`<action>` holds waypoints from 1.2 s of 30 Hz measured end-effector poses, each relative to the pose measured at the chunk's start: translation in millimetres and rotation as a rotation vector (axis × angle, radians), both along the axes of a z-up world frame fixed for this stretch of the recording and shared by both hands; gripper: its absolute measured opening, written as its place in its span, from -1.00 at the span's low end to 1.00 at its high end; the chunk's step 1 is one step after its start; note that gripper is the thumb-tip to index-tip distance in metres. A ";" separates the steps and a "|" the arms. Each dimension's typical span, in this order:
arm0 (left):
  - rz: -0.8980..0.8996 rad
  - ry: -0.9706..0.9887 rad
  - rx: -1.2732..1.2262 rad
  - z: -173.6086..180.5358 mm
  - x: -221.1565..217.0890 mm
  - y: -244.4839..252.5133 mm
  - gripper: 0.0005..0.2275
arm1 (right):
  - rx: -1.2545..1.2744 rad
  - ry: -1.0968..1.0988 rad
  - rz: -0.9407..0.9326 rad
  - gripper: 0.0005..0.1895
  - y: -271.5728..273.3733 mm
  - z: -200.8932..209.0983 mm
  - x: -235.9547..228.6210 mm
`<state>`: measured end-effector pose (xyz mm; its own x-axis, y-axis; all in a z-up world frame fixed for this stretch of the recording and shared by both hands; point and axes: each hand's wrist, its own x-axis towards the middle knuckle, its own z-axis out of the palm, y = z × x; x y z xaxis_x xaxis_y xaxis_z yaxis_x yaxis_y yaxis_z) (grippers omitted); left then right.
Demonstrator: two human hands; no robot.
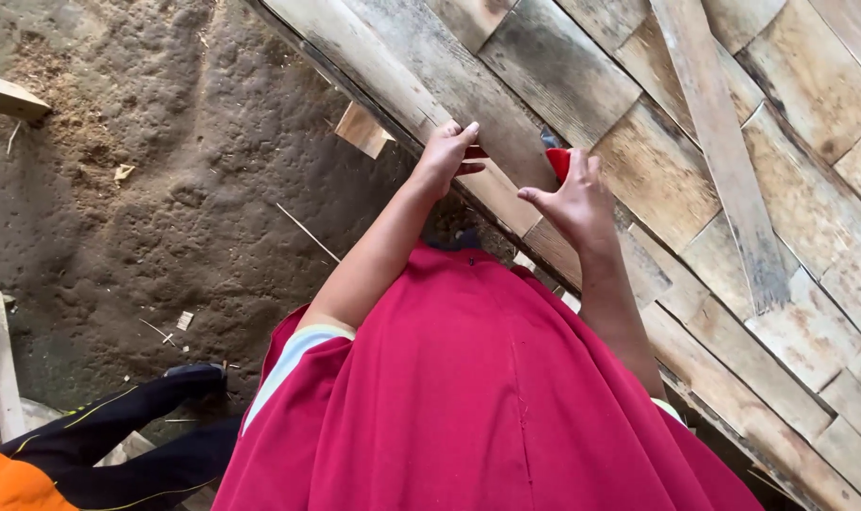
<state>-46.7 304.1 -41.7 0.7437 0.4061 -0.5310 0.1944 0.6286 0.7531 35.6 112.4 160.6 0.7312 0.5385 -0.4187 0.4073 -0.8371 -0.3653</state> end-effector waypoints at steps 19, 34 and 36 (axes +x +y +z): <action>-0.640 0.590 0.557 57.5 34.7 144.0 -0.69 | 0.055 -0.056 0.034 -0.21 95.7 -85.6 57.5; -0.865 0.016 1.800 62.4 93.6 145.3 -0.79 | -0.042 0.171 -0.039 -0.56 97.3 -65.8 108.4; -0.927 0.004 1.761 50.0 100.5 148.3 -0.80 | -0.144 0.009 -0.028 -0.61 102.0 -59.1 112.5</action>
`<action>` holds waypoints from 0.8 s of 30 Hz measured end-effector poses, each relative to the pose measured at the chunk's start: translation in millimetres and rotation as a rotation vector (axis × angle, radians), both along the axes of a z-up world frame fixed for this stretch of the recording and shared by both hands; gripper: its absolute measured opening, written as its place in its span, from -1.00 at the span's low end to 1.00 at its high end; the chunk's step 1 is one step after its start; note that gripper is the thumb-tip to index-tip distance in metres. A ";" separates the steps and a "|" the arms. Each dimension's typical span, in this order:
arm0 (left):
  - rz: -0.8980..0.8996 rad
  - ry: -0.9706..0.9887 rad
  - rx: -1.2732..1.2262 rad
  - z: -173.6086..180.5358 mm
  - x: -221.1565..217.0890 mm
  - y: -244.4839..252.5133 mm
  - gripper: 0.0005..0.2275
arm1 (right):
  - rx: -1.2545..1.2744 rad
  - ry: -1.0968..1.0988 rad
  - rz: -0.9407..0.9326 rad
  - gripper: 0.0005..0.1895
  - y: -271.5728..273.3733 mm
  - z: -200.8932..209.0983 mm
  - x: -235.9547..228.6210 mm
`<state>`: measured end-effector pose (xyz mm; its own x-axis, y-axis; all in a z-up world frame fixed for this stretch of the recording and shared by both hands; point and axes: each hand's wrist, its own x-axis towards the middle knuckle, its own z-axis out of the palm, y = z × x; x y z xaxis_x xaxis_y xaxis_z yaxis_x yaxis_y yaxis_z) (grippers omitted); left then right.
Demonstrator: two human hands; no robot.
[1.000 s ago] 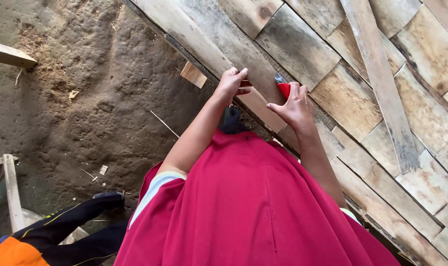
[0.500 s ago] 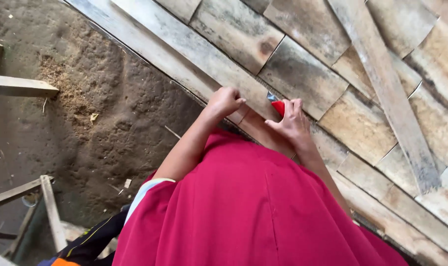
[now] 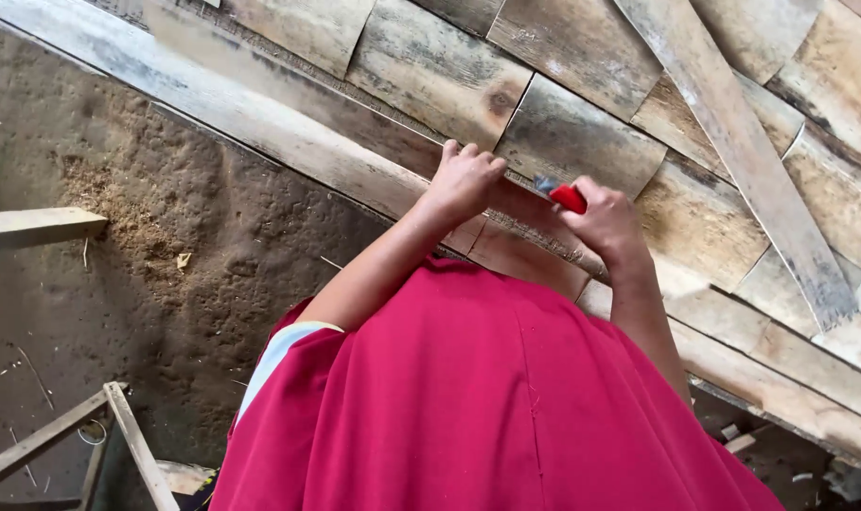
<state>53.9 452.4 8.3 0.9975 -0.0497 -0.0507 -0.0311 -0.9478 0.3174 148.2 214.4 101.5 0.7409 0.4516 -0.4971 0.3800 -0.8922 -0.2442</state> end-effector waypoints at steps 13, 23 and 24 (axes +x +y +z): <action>-0.159 0.119 -0.117 -32.0 23.0 30.7 -0.75 | 0.116 -0.100 -0.227 -0.65 15.2 -42.2 -20.4; -0.276 0.038 -0.054 11.1 11.2 39.0 -0.47 | 0.526 -0.341 -0.742 -0.71 -25.5 -38.5 -64.3; -0.277 0.008 -0.046 17.5 11.7 35.3 -0.44 | 0.554 -0.292 -0.786 -0.71 -31.1 -39.4 -70.7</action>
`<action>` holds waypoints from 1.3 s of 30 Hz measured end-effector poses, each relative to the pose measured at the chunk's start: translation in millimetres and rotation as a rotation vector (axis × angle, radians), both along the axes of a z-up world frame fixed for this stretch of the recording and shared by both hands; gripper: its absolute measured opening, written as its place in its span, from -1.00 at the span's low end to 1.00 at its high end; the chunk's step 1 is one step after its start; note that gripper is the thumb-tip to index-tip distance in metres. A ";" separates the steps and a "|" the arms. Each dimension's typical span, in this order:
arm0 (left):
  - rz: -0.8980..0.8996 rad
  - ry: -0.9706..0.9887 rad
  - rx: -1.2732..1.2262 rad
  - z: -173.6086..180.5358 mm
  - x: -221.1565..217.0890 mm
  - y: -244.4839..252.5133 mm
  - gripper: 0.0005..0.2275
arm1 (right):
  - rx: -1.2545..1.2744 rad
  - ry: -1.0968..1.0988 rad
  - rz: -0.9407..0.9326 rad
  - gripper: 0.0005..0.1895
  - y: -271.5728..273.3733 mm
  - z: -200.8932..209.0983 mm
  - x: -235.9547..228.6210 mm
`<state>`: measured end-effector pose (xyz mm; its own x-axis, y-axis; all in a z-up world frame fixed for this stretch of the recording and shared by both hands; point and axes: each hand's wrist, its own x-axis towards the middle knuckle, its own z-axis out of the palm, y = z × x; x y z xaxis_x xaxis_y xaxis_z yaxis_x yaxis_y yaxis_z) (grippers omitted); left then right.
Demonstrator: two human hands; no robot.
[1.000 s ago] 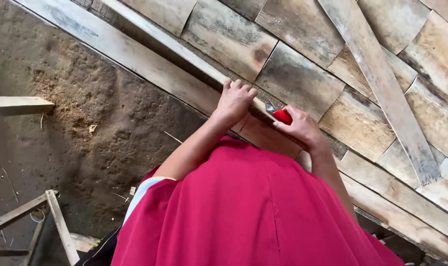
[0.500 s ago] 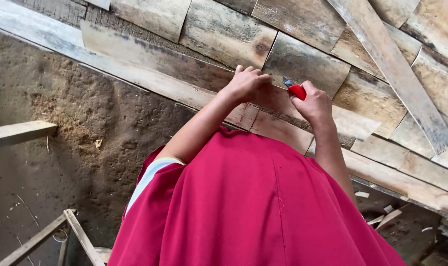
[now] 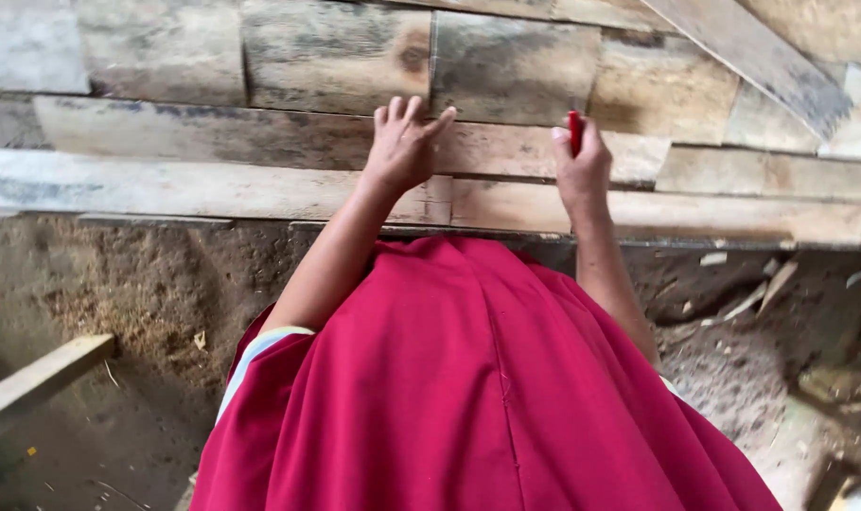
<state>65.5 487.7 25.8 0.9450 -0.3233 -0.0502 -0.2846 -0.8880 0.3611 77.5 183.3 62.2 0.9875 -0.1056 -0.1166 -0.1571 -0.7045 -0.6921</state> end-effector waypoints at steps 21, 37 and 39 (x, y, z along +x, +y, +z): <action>-0.150 -0.101 0.057 -12.4 1.7 -132.9 -0.21 | -0.184 0.069 -0.266 -0.72 -154.3 -32.5 -33.4; -0.011 -0.051 0.063 -10.3 -0.3 -171.6 -0.17 | -0.027 0.187 -0.222 -0.80 -220.6 -58.3 -7.4; -0.026 -0.058 0.067 -17.7 0.5 -171.2 -0.21 | -0.032 0.205 -0.243 -0.81 -221.3 -56.7 -10.2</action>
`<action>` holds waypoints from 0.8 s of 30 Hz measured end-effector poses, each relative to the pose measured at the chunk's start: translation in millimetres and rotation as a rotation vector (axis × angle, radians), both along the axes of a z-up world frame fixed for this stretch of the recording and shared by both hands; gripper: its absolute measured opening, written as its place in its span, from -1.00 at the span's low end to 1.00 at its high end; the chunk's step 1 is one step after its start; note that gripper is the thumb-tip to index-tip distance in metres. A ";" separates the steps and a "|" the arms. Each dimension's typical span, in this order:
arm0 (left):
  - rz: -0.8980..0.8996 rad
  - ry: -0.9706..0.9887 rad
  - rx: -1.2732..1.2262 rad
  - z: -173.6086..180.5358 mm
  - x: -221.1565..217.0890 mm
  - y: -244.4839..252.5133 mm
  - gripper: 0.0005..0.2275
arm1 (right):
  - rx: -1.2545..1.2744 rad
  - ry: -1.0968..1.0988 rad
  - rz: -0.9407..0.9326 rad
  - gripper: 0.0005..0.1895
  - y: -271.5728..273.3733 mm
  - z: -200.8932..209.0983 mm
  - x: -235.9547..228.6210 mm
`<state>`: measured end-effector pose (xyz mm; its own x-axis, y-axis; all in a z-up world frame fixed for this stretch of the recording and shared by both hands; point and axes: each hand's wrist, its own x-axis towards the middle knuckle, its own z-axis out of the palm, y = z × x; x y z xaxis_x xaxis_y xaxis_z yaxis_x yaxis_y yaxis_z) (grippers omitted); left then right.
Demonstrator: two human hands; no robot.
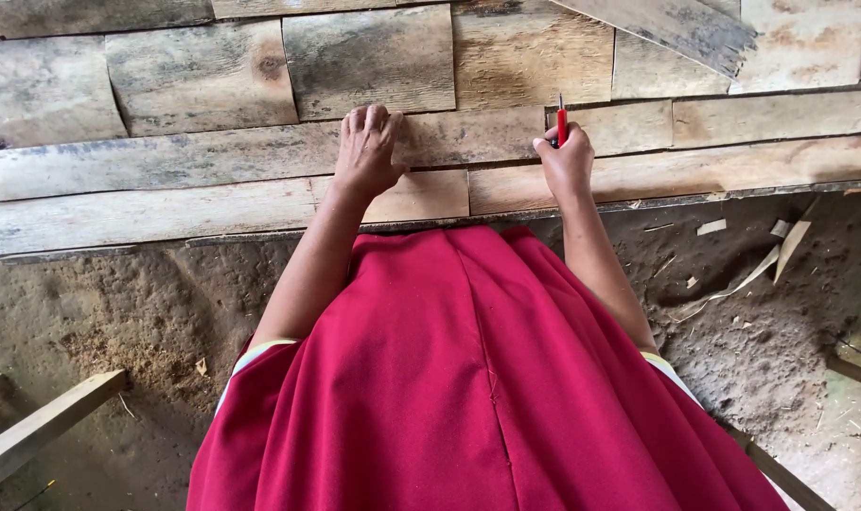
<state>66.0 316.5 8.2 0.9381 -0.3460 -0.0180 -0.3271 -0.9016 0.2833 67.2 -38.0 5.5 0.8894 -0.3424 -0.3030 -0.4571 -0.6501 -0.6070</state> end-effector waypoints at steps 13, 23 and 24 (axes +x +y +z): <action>-0.010 0.039 0.026 -4.2 3.9 1.7 -0.29 | -0.015 0.003 -0.019 -0.86 4.4 4.8 -3.1; -0.019 0.126 0.010 -14.1 12.1 1.2 -0.31 | 0.004 -0.018 -0.042 -0.80 -0.2 1.7 -6.5; -0.016 0.139 0.004 -13.7 12.8 0.3 -0.30 | 0.006 -0.022 -0.042 -0.80 0.0 2.5 -7.0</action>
<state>78.9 316.8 -5.6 0.9209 -0.3601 -0.1491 -0.2988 -0.8979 0.3234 60.2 -38.0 8.0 0.8808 -0.3778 -0.2854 -0.4702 -0.6267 -0.6214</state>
